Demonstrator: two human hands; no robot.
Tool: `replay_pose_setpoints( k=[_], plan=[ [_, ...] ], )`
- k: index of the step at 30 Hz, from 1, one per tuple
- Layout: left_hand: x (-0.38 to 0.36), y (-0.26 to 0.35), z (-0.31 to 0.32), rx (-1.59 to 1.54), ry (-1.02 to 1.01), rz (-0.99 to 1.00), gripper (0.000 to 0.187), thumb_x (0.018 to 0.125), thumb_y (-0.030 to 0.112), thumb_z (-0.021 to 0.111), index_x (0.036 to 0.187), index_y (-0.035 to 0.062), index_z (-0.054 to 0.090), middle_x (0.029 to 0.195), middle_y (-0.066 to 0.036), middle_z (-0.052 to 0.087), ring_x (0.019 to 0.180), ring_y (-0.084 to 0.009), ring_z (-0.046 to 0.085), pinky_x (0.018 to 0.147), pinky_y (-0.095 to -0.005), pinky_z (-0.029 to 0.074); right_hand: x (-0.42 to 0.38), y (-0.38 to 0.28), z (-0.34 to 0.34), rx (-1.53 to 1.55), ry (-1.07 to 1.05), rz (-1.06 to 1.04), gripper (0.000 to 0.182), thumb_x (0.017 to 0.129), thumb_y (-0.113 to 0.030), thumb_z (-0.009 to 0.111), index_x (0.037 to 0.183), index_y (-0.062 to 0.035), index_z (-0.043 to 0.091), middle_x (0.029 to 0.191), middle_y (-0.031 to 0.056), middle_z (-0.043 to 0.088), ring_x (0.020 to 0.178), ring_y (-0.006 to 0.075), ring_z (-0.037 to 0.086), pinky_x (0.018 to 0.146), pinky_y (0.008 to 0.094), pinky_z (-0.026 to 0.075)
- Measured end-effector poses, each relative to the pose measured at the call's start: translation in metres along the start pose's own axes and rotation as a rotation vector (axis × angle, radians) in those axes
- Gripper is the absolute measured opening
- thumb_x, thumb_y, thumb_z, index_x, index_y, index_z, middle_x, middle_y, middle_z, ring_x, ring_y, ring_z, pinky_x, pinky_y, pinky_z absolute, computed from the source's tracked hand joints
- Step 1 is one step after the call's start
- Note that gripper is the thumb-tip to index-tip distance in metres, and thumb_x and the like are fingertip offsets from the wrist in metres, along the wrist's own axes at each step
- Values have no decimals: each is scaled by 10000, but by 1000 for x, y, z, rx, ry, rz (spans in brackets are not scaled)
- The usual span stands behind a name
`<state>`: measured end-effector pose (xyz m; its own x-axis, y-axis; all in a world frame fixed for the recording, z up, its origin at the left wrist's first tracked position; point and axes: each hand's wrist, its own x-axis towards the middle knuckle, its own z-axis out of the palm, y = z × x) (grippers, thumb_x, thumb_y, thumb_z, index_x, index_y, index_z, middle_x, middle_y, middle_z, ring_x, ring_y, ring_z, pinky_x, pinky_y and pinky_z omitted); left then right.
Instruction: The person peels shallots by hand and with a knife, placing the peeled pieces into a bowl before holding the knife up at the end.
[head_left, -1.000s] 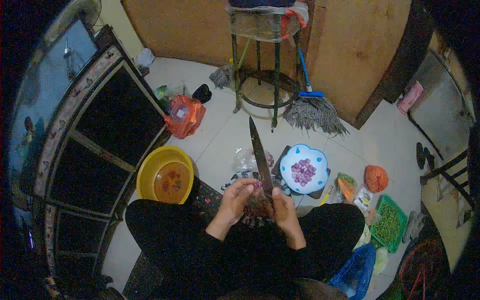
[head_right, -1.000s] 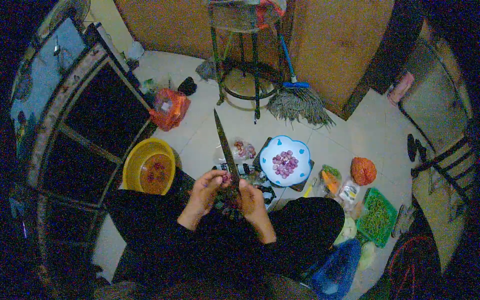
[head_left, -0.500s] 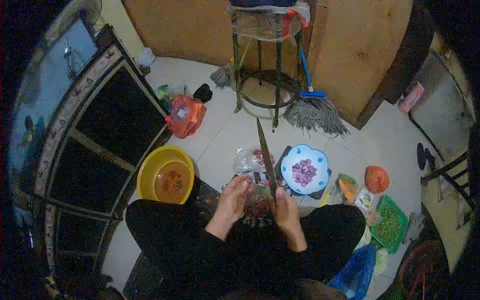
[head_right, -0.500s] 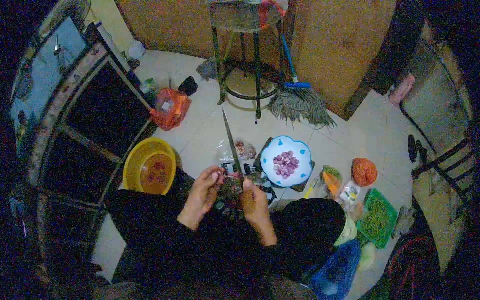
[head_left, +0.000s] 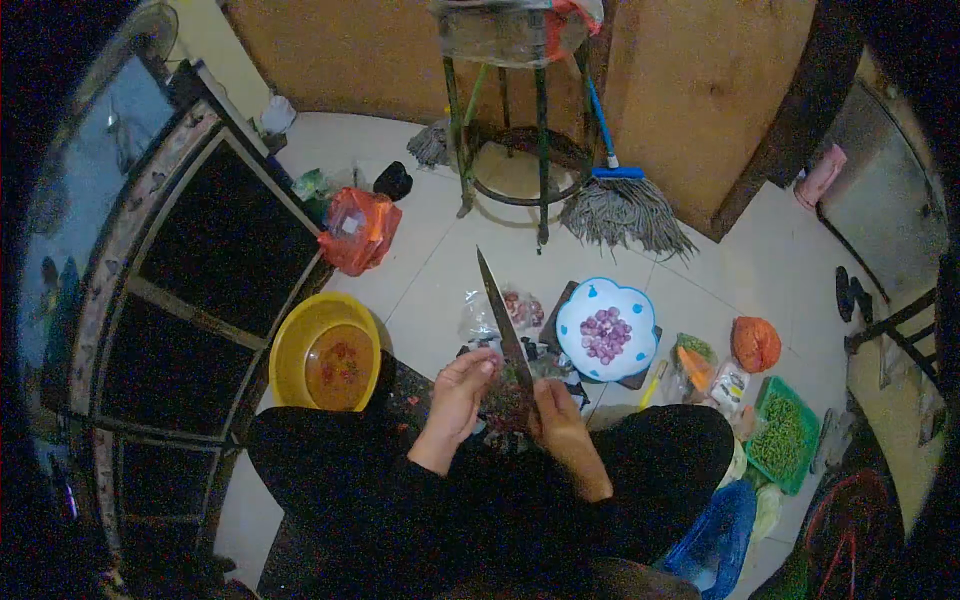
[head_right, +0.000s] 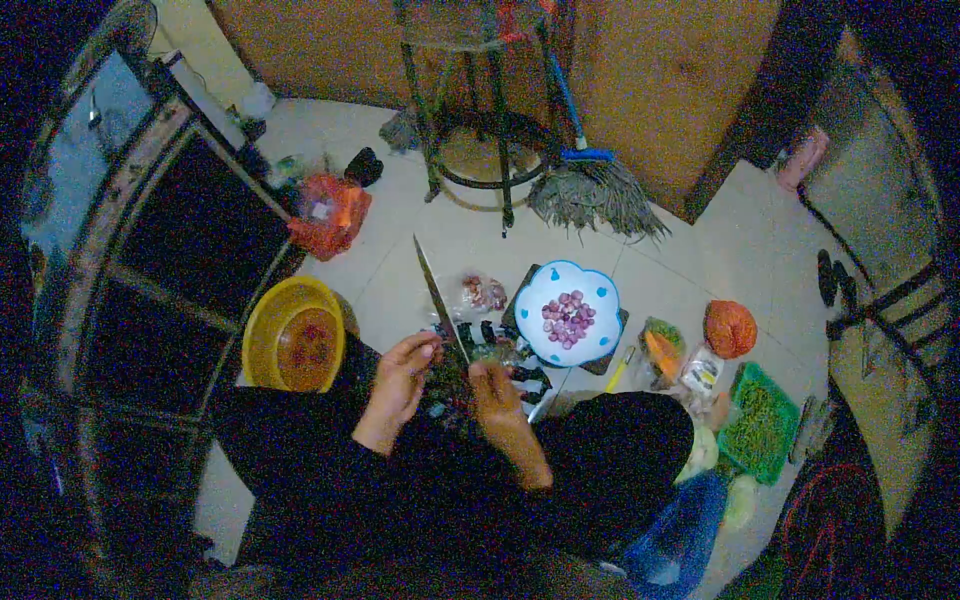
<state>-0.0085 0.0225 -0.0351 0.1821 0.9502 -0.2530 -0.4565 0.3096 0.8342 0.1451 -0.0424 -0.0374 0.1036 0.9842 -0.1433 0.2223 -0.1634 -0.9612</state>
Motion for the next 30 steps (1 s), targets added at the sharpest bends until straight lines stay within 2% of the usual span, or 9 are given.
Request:
replay_pose_setpoints(
  k=[3,6,9,12,15,19,22,25,30],
  plan=[
    [0,-5,1,67,-30,-26,224,834,14,567,1055,-19,566,977,-77,605,892,-151,568,818,-260,453,1,-26,2,406,-16,215,358,947,-317,400,1156,-52,520,805,58,554,632,167,497,560,271,420],
    [-1,-8,3,91,-58,-53,215,831,2,565,1044,-24,571,986,-77,610,902,-144,566,822,-267,453,5,-35,-3,492,-121,287,357,934,-346,432,1084,-47,558,724,20,529,586,126,429,541,278,409],
    [-2,-7,7,197,-53,-31,218,833,6,566,1049,-23,568,985,-72,610,894,-137,566,818,-263,452,12,-10,3,408,-106,202,340,931,-351,438,973,-55,601,640,-3,496,543,118,417,485,275,362],
    [-2,-3,12,328,-22,-10,219,839,21,569,1055,-15,566,979,-65,610,879,-130,565,802,-255,456,9,-7,7,213,101,116,355,931,-356,434,853,-57,609,607,-16,486,530,107,411,459,286,333],
    [3,-2,15,437,5,18,208,845,42,572,1047,-8,566,962,-57,609,868,-126,564,774,-256,465,9,-9,-3,192,126,61,368,935,-351,422,823,-48,598,614,0,517,520,134,440,458,311,343],
    [40,-59,-7,297,-84,124,202,842,56,577,1030,-15,561,926,-57,607,844,-136,574,724,-262,481,5,-36,-19,321,188,199,433,940,-390,381,756,-38,554,555,9,477,476,129,417,440,289,324],
    [75,-104,12,515,-179,73,231,815,59,608,1024,-23,555,909,-70,608,824,-155,586,708,-269,490,7,-44,-24,458,280,241,473,944,-434,329,735,-58,525,507,-17,395,413,81,341,388,236,265],
    [90,-120,56,240,-221,9,245,796,68,627,1011,-27,561,918,-93,613,801,-170,596,698,-277,495,10,-28,-30,509,320,311,460,941,-451,308,739,-73,476,493,-12,385,388,96,357,371,235,291],
    [142,-152,35,564,-61,220,258,779,116,641,989,-21,580,863,-118,624,749,-186,602,665,-314,487,17,-23,-35,495,349,294,439,941,-450,307,743,-85,450,483,6,394,369,114,369,358,251,314]
  ],
)
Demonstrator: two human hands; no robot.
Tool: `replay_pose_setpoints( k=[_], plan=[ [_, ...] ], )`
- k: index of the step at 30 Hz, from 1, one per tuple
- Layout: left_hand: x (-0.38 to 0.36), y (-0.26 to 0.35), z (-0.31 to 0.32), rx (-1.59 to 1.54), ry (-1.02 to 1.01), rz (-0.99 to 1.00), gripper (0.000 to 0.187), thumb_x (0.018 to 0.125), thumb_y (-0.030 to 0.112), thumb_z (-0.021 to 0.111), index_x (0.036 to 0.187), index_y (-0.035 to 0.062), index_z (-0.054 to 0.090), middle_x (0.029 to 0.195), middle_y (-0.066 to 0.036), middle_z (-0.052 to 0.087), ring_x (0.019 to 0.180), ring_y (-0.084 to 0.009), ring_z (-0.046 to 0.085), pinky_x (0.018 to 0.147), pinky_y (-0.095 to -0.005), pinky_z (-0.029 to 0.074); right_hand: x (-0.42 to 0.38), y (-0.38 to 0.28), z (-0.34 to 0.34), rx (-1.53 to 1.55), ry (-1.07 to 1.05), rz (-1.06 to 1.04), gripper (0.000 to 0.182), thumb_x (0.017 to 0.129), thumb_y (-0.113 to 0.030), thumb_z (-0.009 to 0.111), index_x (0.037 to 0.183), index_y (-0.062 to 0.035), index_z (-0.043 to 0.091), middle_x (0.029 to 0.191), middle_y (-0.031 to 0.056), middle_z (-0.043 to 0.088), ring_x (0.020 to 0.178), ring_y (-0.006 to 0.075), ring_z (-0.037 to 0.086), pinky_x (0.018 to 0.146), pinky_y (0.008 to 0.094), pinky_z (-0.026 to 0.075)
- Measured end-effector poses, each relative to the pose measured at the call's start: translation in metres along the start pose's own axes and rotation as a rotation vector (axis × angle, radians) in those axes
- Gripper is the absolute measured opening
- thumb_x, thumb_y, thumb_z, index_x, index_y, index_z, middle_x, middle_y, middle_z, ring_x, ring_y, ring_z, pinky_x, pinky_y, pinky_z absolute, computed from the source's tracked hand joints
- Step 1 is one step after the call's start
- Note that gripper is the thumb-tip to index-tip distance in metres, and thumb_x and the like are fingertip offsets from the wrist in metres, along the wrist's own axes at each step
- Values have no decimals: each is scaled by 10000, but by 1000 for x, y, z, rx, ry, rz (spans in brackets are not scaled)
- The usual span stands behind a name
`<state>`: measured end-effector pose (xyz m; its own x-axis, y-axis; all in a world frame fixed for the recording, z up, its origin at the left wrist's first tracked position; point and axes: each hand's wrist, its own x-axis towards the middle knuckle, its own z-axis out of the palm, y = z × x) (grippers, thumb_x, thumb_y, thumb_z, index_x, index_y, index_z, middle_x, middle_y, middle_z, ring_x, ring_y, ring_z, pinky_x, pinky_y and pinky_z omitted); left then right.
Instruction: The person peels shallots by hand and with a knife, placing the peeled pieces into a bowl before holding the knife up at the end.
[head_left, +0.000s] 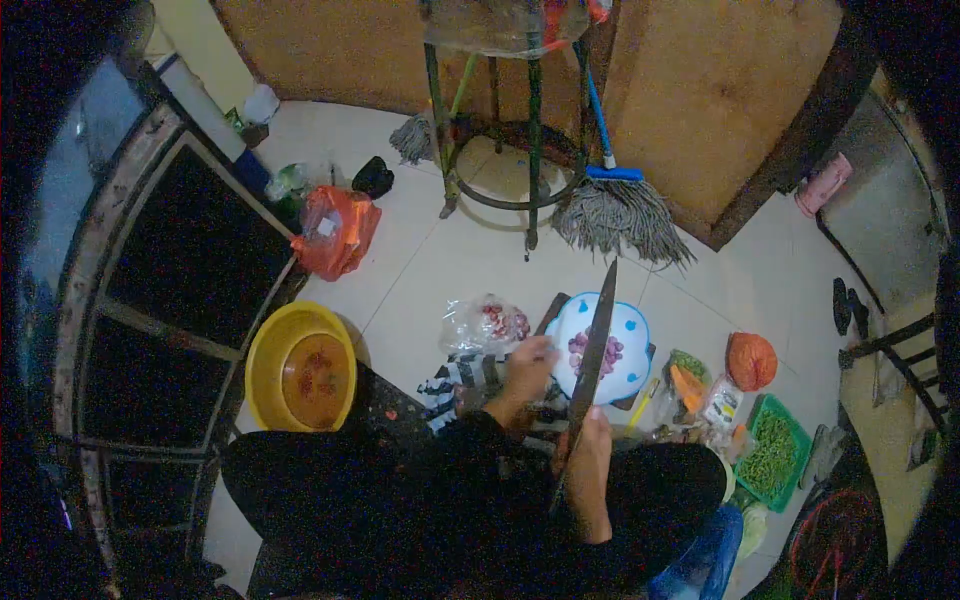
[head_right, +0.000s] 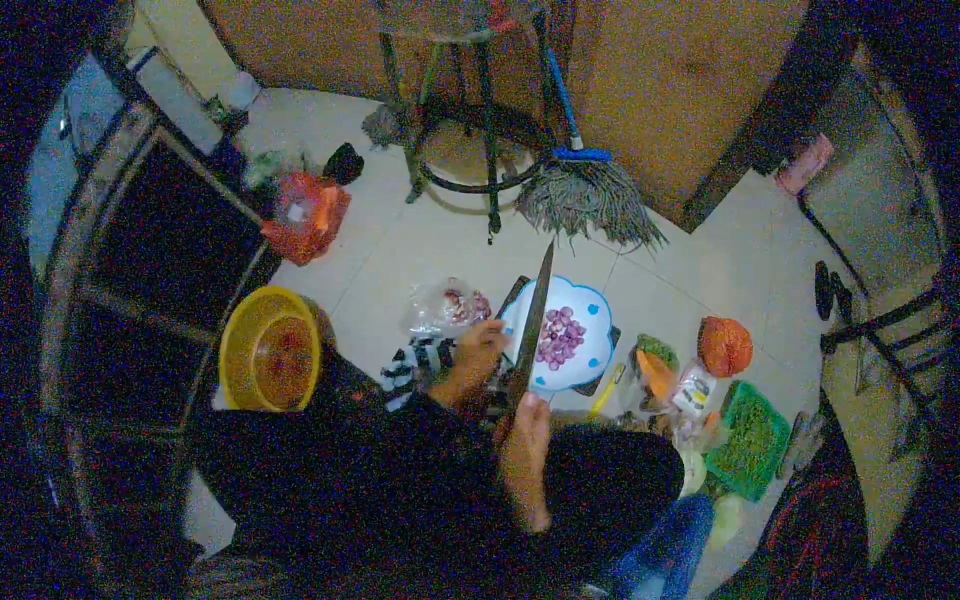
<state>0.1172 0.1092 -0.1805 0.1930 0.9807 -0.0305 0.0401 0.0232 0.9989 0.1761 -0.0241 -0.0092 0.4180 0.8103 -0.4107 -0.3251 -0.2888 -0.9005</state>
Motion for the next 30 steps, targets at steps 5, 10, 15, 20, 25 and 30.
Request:
replay_pose_setpoints(
  k=[5,10,15,20,25,30],
  plan=[
    [54,-53,-82,629,99,171,213,706,141,639,846,-16,605,782,-192,612,728,-314,599,665,-389,473,7,24,3,15,-47,171,398,938,-449,326,820,-93,458,496,16,410,370,125,379,361,258,329],
    [116,-142,-92,420,-108,181,183,729,183,599,760,4,614,758,-185,615,724,-333,597,644,-414,470,15,11,12,-15,-37,361,387,931,-461,348,922,-97,477,578,13,464,440,111,423,403,236,345],
    [114,-140,-65,1112,-229,488,236,753,248,558,833,35,620,729,-166,614,721,-298,607,626,-390,475,29,39,8,4,8,339,352,931,-438,373,915,-102,479,612,7,471,475,98,409,427,238,330],
    [135,-155,-47,1218,-148,652,240,748,265,562,845,55,627,716,-149,614,684,-280,612,624,-413,475,33,39,7,-134,-45,360,346,932,-424,385,852,-96,465,607,7,441,484,93,381,437,255,312],
    [137,-124,-53,1185,-206,273,190,722,217,564,772,49,635,774,-151,637,697,-287,620,632,-416,476,34,26,12,-219,-97,302,358,935,-418,381,843,-80,456,604,7,425,484,101,371,455,246,309],
    [163,-160,-76,726,-266,-120,164,723,172,545,758,29,616,723,-154,614,667,-291,607,643,-427,477,24,47,13,-242,-63,165,359,937,-413,381,860,-70,456,624,2,414,506,101,381,468,253,330]
  ],
)
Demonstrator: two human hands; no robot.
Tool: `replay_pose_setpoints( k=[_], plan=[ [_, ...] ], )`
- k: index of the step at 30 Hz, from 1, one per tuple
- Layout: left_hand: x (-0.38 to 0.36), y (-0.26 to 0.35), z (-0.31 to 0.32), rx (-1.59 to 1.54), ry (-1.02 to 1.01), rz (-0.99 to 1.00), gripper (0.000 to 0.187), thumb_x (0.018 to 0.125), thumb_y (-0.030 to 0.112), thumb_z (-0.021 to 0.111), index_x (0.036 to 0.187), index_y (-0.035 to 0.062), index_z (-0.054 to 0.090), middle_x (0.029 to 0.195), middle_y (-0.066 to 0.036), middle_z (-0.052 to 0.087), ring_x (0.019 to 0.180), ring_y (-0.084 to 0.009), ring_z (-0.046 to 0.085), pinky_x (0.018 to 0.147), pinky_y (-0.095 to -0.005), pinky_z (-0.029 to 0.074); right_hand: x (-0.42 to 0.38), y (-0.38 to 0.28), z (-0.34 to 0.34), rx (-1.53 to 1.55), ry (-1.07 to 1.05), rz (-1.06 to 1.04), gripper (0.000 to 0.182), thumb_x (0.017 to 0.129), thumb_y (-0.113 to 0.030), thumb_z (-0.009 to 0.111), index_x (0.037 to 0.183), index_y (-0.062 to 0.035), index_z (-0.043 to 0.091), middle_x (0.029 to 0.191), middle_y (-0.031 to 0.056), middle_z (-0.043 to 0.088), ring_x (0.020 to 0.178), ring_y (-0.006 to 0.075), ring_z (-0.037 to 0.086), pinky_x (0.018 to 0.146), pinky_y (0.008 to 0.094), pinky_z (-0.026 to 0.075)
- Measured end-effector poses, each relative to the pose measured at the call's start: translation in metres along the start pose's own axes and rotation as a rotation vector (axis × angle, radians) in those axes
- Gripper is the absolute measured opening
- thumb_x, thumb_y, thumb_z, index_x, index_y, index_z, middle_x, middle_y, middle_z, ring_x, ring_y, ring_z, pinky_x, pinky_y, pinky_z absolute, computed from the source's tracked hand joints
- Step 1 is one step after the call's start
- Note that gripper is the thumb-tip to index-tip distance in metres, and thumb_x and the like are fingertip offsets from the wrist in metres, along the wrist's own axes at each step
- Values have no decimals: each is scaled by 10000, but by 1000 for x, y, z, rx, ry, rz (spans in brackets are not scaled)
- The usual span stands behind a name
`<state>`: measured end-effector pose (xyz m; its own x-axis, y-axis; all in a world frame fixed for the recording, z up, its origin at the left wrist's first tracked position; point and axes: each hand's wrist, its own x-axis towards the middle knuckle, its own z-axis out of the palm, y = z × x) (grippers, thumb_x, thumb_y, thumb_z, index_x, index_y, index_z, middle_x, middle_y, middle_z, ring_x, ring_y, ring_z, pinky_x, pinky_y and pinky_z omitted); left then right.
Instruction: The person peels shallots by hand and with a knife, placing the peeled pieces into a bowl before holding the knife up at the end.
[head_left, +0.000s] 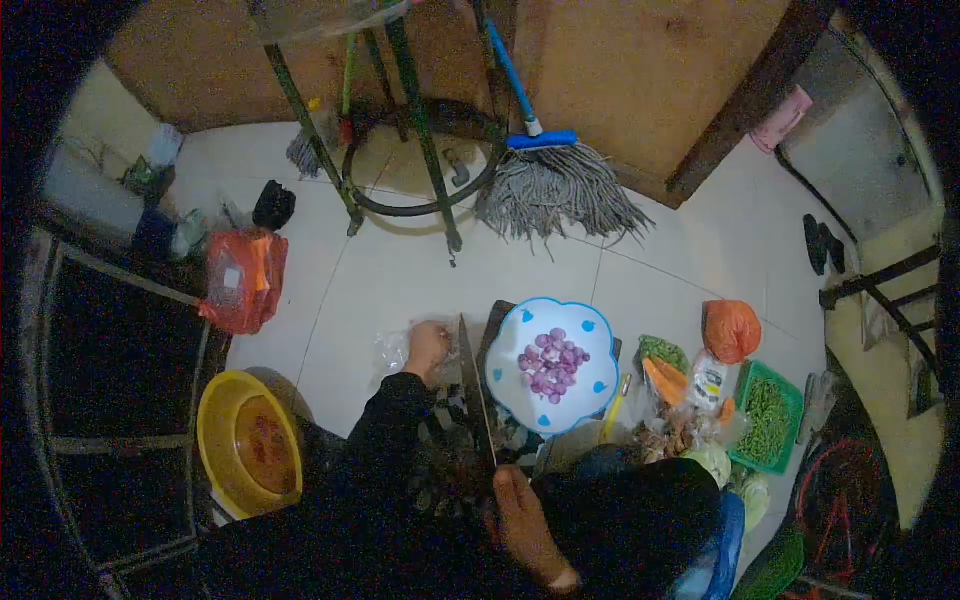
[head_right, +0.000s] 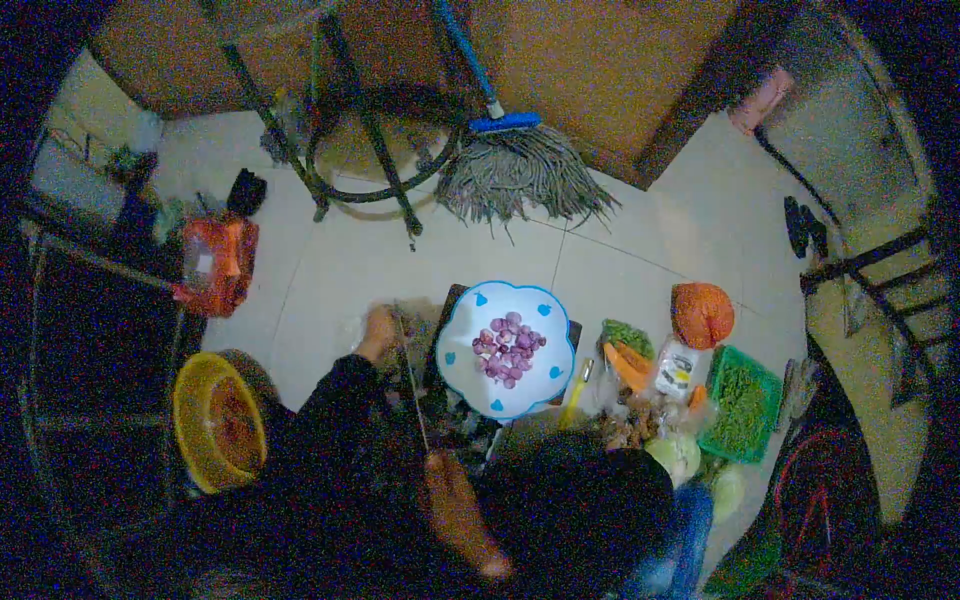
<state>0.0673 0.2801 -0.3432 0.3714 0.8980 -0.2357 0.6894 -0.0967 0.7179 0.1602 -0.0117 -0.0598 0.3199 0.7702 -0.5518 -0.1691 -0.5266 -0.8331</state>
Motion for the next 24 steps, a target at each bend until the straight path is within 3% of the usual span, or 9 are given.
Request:
replay_pose_setpoints(
  k=[4,8,10,11,13,16,17,19,24],
  plan=[
    [-4,7,-14,-396,-1,-241,99,728,94,504,739,27,577,611,-122,545,590,-270,563,622,-427,492,-9,-35,-5,137,-126,211,355,936,-417,382,893,-76,470,635,3,414,535,96,402,468,260,347],
    [-47,64,-58,-1004,-48,-495,82,709,-9,464,754,25,524,603,-75,477,551,-215,511,579,-394,508,-13,-23,2,157,-75,108,355,931,-438,379,911,-97,477,639,12,439,512,96,404,447,248,343],
    [-59,54,-58,-1121,-104,-353,117,699,-45,455,779,19,509,630,-63,476,564,-190,506,565,-377,510,-16,-26,3,130,-67,49,361,927,-452,378,924,-106,482,640,17,454,508,95,405,444,241,343],
    [-64,34,-49,-1076,-142,-153,139,693,-56,457,801,15,508,660,-64,492,586,-179,513,562,-367,508,-13,-13,3,93,-60,12,373,926,-455,374,935,-99,484,637,20,462,504,99,411,443,245,346],
    [-73,50,-68,-1445,-274,-541,227,689,-46,463,893,43,506,717,-57,526,658,-167,533,577,-340,489,-5,10,1,46,-50,-34,395,926,-460,368,955,-85,489,630,24,473,496,105,421,442,253,349],
    [-105,69,-89,-1445,-277,-447,235,695,-15,475,912,66,512,749,-46,541,676,-164,532,585,-313,463,-13,-9,-1,68,-43,0,419,926,-460,360,979,-66,492,612,23,477,489,112,436,439,264,350],
    [-121,77,-89,-1431,-190,-283,206,711,37,486,907,88,522,781,-37,547,670,-161,531,588,-301,446,-11,-2,-1,44,-21,-50,418,927,-456,357,977,-64,494,608,23,479,482,114,438,434,265,348],
    [-144,99,-101,-1464,-180,-300,168,725,58,486,885,90,522,797,-44,551,677,-167,533,601,-315,447,-1,12,0,0,24,-155,417,930,-449,352,973,-61,496,602,23,483,467,118,441,425,268,343],
    [-213,141,-136,-1700,-359,-360,167,779,169,483,862,34,534,876,-95,587,773,-208,540,739,-350,455,-32,-30,-2,202,-84,-44,383,935,-421,366,964,-67,511,586,1,458,478,100,411,426,244,317]
  ],
)
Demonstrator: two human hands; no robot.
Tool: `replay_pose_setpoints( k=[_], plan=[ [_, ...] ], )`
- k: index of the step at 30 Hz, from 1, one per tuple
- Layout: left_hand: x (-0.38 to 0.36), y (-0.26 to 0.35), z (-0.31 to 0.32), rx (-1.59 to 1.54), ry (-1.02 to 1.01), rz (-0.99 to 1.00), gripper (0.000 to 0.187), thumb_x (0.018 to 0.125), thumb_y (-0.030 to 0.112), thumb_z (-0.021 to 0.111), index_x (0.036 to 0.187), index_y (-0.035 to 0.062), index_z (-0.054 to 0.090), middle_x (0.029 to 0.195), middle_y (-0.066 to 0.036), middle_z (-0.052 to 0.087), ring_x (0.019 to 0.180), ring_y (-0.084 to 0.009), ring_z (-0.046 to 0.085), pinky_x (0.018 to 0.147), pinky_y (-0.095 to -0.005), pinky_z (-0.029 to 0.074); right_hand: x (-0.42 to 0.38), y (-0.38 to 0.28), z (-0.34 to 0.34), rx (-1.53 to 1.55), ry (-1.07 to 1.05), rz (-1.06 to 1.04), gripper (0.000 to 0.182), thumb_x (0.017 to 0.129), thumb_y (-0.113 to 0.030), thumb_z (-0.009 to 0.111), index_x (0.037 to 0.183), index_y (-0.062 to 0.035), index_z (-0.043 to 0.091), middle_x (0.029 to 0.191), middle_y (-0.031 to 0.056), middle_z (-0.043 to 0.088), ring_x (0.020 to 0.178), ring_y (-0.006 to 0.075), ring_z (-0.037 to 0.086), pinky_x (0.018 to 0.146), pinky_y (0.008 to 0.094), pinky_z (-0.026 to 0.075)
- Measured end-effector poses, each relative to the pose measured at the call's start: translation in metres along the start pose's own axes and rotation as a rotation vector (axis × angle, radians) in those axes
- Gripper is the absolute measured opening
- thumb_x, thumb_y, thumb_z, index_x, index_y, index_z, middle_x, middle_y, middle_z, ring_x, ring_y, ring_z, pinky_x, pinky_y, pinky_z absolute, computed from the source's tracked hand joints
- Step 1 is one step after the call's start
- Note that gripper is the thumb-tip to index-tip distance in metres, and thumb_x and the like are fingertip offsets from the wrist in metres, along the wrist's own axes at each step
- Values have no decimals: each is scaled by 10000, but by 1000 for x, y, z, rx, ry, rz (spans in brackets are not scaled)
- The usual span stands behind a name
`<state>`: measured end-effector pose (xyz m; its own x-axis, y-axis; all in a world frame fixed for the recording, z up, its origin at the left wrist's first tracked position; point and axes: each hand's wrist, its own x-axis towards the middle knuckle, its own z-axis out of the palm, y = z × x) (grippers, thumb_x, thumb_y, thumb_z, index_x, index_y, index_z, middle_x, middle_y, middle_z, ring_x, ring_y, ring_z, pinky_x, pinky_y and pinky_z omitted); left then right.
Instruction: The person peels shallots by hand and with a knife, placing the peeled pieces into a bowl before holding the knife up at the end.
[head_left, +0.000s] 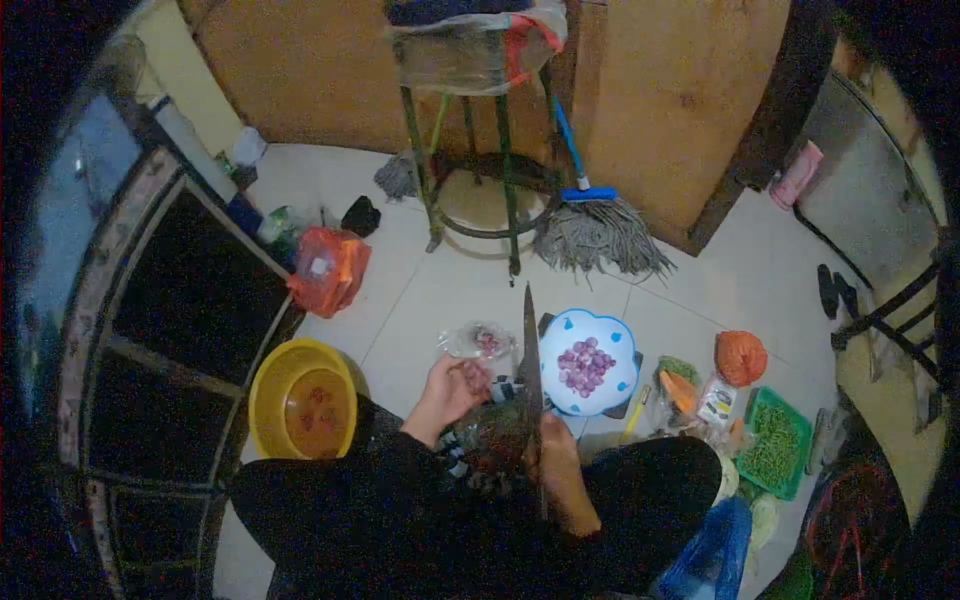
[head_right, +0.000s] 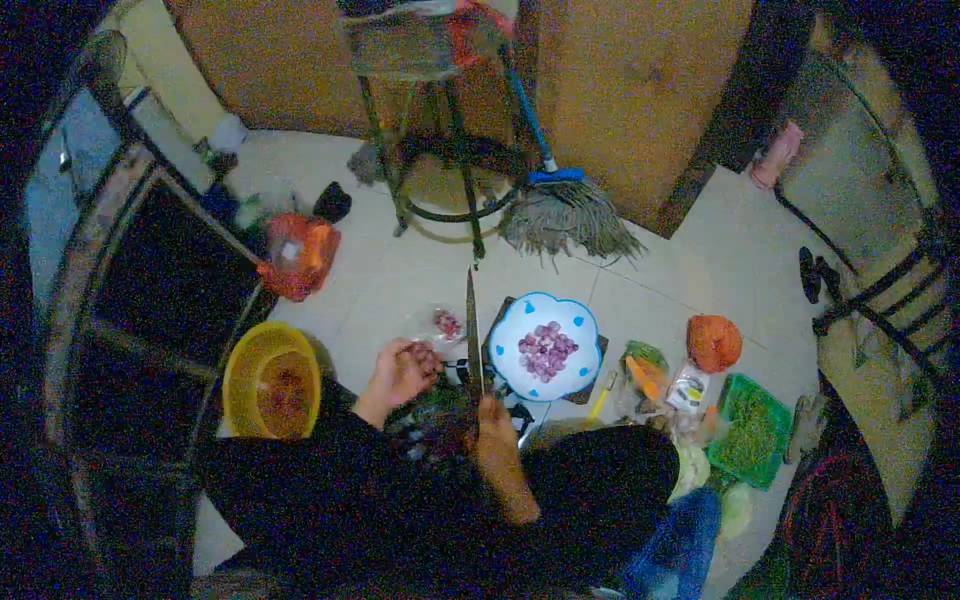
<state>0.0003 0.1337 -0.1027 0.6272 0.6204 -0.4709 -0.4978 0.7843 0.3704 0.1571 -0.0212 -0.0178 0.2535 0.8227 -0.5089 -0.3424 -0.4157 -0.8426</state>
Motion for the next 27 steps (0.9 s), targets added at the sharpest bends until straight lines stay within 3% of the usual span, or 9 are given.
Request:
replay_pose_setpoints(
  k=[4,7,12,15,18,21,24,27],
  plan=[
    [-39,-19,23,127,-83,115,264,880,297,459,954,54,534,868,-40,564,789,-153,531,735,-312,436,-6,4,-1,41,-76,-38,355,918,-423,429,967,-83,520,609,-21,451,492,82,389,442,225,295],
    [-72,-27,51,273,16,145,326,907,356,450,1019,61,534,865,-5,549,775,-126,526,708,-280,432,-25,-11,5,56,-168,-82,357,913,-423,443,982,-84,532,631,-35,451,513,65,383,457,211,287],
    [-113,-40,83,377,-8,252,354,898,346,492,1093,54,541,873,17,554,771,-94,513,691,-237,418,-40,-19,11,-23,-300,-326,442,928,-416,403,1177,-68,512,621,-55,438,496,55,349,436,226,272],
    [-128,-46,93,445,-24,340,361,880,319,537,1110,40,546,886,22,560,769,-79,501,683,-222,408,-38,-7,6,-143,-310,-362,498,924,-407,410,1273,-54,444,638,-33,467,528,70,392,473,231,310],
    [-133,-53,94,527,36,447,373,858,301,580,1110,27,550,896,20,567,765,-73,496,676,-210,401,-39,-8,5,-342,-334,-524,535,920,-404,403,1310,-37,394,664,30,521,589,121,467,550,273,383],
    [-135,-57,88,617,61,548,328,870,216,574,1127,14,547,937,7,590,772,-64,510,679,-200,413,-46,-8,8,-401,-349,-540,512,933,-363,380,1326,-36,371,623,-39,438,530,74,389,485,232,343],
    [-144,-56,91,795,116,614,284,882,164,559,1119,8,555,972,-8,604,823,-69,526,710,-200,424,-59,-22,8,-545,-317,-573,511,919,-405,370,1332,-104,376,760,166,585,687,224,563,652,338,437],
    [-145,-59,93,851,159,666,256,888,156,545,1089,1,568,986,-24,608,882,-82,532,758,-214,424,-61,-25,10,-652,-288,-657,503,917,-373,392,1304,-53,395,619,133,493,576,170,485,568,316,410]
  ],
)
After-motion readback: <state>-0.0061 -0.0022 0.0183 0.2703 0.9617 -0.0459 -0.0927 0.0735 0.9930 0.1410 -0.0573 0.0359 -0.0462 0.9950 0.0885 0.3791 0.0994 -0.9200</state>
